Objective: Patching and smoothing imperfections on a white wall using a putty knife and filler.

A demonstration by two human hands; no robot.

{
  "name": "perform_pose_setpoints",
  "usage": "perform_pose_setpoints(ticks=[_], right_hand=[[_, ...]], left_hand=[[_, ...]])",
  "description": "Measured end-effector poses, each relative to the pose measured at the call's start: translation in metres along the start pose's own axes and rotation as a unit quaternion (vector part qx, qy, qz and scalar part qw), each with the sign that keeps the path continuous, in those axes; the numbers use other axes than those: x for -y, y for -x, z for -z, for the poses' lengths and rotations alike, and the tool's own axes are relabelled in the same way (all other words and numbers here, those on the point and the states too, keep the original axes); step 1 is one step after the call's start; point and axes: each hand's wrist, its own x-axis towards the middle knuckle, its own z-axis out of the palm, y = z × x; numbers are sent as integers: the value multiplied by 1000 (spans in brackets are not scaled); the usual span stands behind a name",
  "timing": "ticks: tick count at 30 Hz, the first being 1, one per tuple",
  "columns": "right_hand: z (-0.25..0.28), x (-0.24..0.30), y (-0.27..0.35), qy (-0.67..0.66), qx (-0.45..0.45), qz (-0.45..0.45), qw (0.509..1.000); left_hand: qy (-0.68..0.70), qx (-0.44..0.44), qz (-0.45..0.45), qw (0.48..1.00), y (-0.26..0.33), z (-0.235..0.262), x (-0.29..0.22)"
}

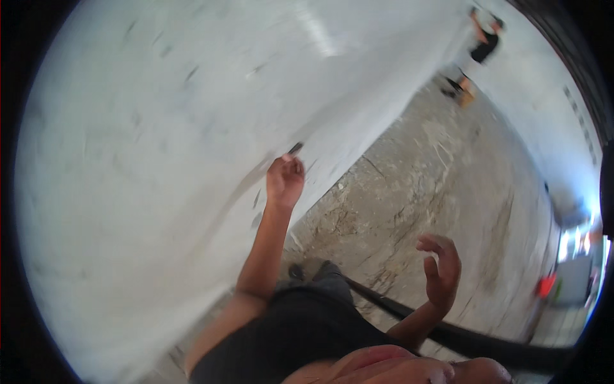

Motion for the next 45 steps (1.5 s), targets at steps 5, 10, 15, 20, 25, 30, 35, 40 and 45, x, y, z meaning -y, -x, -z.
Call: perform_pose_setpoints(ticks=[5, 10, 15, 20, 25, 30, 35, 40, 45], right_hand=[[2, -3, 3, -1, -35, -7, 999], [-4, -6, -8, 0, 16, -7, 1000], [-2, -13, -2, 0, 1, -5, 1000], [0, -7, 1, 30, 13, 7, 999], [1, -11, 1, 37, -1, 2, 999], [1, -10, -1, 53, 14, 3, 998], [-2, -8, -2, 62, 20, 7, 998], [1, -14, -2, 81, 17, 2, 997], [1, -10, -1, 81, 31, 15, 996]], left_hand=[[-17, -9, -46, 999, 36, -24, -7], [-3, -30, -44, 999, 23, -36, 4], [-12, 0, -35, 999, 50, -31, -12], [-46, -35, -26, 998, 29, -35, 3], [-72, -36, -46, 996, 32, -41, 9], [-60, -35, -31, 997, 51, -36, -18], [-63, -20, -7, 998, 31, -32, -2], [-58, -3, -18, 998, 65, -31, -30], [-71, 8, 1, 997, 38, -24, -16]])
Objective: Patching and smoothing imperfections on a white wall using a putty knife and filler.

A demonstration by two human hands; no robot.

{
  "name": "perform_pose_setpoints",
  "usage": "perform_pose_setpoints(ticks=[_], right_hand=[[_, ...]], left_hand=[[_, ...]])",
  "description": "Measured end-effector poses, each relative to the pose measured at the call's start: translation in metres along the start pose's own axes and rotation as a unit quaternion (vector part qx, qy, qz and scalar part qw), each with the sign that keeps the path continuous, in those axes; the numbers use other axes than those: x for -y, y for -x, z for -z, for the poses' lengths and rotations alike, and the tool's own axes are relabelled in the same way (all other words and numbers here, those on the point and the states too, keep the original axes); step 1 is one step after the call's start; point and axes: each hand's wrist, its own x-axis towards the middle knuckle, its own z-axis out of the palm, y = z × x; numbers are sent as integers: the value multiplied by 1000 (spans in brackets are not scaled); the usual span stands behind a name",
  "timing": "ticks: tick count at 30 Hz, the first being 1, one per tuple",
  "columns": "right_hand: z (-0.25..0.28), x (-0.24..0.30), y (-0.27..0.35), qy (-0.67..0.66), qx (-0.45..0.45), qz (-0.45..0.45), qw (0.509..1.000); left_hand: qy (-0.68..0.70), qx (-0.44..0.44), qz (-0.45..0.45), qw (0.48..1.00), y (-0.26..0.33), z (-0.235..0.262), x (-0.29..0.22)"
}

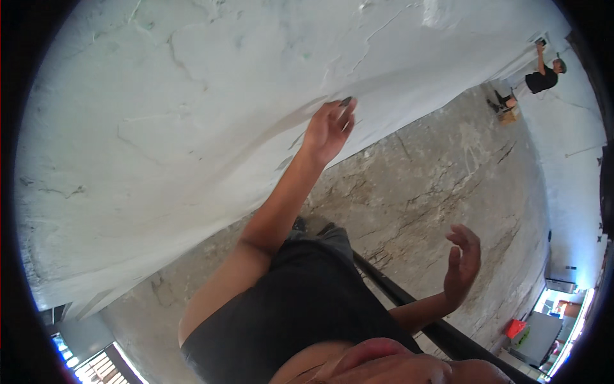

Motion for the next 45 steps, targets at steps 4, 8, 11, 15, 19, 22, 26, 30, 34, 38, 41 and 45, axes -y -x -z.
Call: perform_pose_setpoints(ticks=[4, 8, 11, 15, 19, 22, 26, 30, 34, 38, 41, 45], right_hand=[[-2, 3, -1, 4, -19, 4, 1000], [-1, -2, -1, 25, -22, 3, 999], [-4, 0, -5, 25, -20, -1, 999], [2, 5, -9, 23, 7, 16, 1000], [6, 0, -5, 27, -8, 27, 999], [7, -1, -1, 27, -23, 10, 999], [7, 4, -1, 25, -20, 22, 999], [11, 7, 3, 28, -13, 20, 999], [13, 8, 9, 7, -25, 9, 1000], [11, 8, 8, -9, -10, 2, 1000], [13, 6, 8, -11, -9, 2, 1000], [15, 7, 8, -3, -26, 27, 999]], left_hand=[[6, -39, 20, 999, -19, 13, 15], [43, 14, 8, 999, -4, 33, -1], [60, -45, 35, 997, 13, 6, -19], [-13, -62, 36, 997, -40, 1, 18], [-36, -29, 24, 999, -50, 3, 31], [-4, 47, 47, 998, -25, 3, 4], [49, -4, 72, 996, -26, -3, -1], [-7, -14, 35, 999, -42, -12, 23], [17, 17, 34, 999, -19, 4, 11], [53, 7, 48, 997, 7, -11, -1], [51, 15, 64, 997, -2, -7, 3], [37, 22, 63, 997, -29, -2, 21]])
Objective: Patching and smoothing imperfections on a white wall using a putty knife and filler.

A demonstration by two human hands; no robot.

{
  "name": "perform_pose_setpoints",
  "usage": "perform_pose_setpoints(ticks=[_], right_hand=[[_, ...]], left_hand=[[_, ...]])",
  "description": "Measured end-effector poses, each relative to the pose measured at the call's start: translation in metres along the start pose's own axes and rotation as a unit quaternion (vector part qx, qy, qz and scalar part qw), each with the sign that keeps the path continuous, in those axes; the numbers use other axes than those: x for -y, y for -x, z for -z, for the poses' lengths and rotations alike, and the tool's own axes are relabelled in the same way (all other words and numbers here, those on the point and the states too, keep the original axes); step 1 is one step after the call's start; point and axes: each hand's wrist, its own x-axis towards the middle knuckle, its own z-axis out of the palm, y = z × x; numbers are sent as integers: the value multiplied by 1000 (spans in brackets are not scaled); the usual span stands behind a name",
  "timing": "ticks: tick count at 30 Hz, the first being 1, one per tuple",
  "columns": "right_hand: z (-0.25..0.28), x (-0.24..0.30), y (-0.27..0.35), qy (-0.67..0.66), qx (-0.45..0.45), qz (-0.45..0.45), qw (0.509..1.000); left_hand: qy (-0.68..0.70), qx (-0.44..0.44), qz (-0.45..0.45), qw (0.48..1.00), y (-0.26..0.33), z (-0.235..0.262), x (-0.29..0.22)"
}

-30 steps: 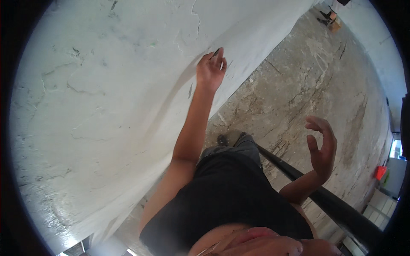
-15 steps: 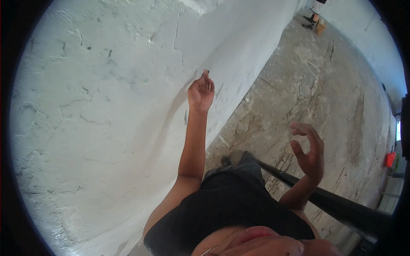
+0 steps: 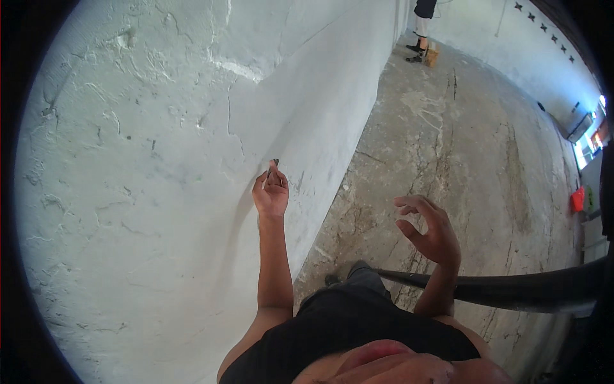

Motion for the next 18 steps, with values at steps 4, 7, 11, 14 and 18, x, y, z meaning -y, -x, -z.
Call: perform_pose_setpoints(ticks=[4, 7, 11, 14, 18], right_hand=[[0, -1, -1, -9, 4, -12, 1000], [2, -3, 4, -6, -10, -24, 1000], [1, -3, 3, -7, -4, -32, 999], [1, -1, 1, -4, 10, -26, 1000], [4, 1, 2, -3, 7, -25, 1000]], left_hand=[[-18, -34, -28, 999, -26, 17, 11], [-7, 2, -9, 1000, -13, 21, 5], [75, -51, 8, 996, 32, -4, -21], [38, 2, 21, 999, 5, 23, -20], [6, -16, -1, 1000, -17, 21, 4]])
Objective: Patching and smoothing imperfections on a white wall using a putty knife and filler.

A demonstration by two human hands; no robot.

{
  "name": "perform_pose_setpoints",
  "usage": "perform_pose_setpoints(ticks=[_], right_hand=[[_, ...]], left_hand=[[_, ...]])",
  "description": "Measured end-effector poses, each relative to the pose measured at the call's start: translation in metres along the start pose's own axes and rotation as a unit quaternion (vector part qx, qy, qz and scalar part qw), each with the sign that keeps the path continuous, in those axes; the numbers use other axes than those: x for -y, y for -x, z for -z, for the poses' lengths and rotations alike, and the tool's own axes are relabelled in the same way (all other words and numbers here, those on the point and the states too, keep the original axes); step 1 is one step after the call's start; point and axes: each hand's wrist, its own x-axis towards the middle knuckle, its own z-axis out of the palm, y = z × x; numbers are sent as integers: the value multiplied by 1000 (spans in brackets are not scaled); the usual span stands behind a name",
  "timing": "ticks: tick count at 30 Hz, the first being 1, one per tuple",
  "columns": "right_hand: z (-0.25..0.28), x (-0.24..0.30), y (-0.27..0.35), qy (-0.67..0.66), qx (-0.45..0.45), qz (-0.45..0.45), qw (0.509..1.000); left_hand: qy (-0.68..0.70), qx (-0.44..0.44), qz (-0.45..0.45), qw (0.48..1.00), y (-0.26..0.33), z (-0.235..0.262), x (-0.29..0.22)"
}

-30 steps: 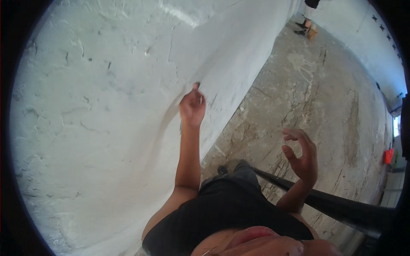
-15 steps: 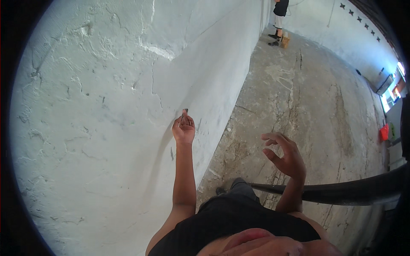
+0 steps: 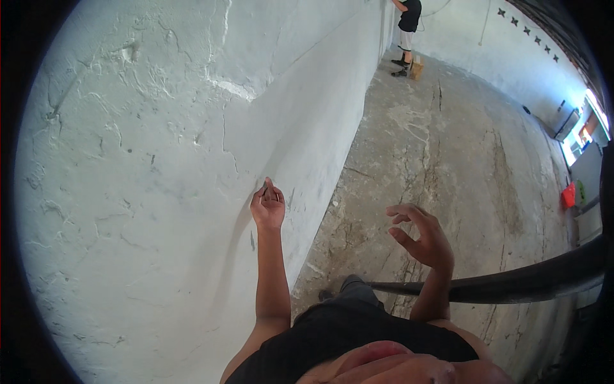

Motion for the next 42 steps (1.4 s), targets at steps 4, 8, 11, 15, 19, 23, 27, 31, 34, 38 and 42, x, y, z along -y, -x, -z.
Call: perform_pose_setpoints(ticks=[4, 8, 11, 15, 19, 23, 27, 31, 34, 38, 42], right_hand=[[0, -4, -1, -2, -8, -10, 1000], [-3, -5, 0, 8, -3, -4, 1000], [0, -3, -3, 14, -7, -1, 1000], [-3, -5, -2, 10, -5, -17, 1000], [-5, -7, -4, 1, 3, -18, 1000], [-6, -7, -5, 7, 13, -18, 1000], [-3, -8, -4, 14, 15, -6, 1000], [-3, -6, -1, 10, -4, -16, 1000], [-2, -3, 0, 12, -2, -20, 1000], [-2, -5, 1, 18, -5, -6, 1000], [-4, -4, -1, 20, 6, -2, 1000]], left_hand=[[8, 31, 8, 999, 26, -8, -17], [-7, -9, 21, 1000, 66, -23, -46], [-32, 29, 5, 999, 72, -16, -51], [-26, 31, -25, 999, 77, -18, -39], [-36, 33, -68, 996, 90, -23, -38], [-85, 45, -80, 992, 85, -18, -40], [-69, 24, -79, 994, 66, -16, -29], [-79, 14, -80, 994, 54, -20, -20], [-98, 7, -67, 993, 40, -20, -16], [-105, -7, -62, 992, 22, -13, -7], [-109, -12, -73, 991, 1, -2, 0]])
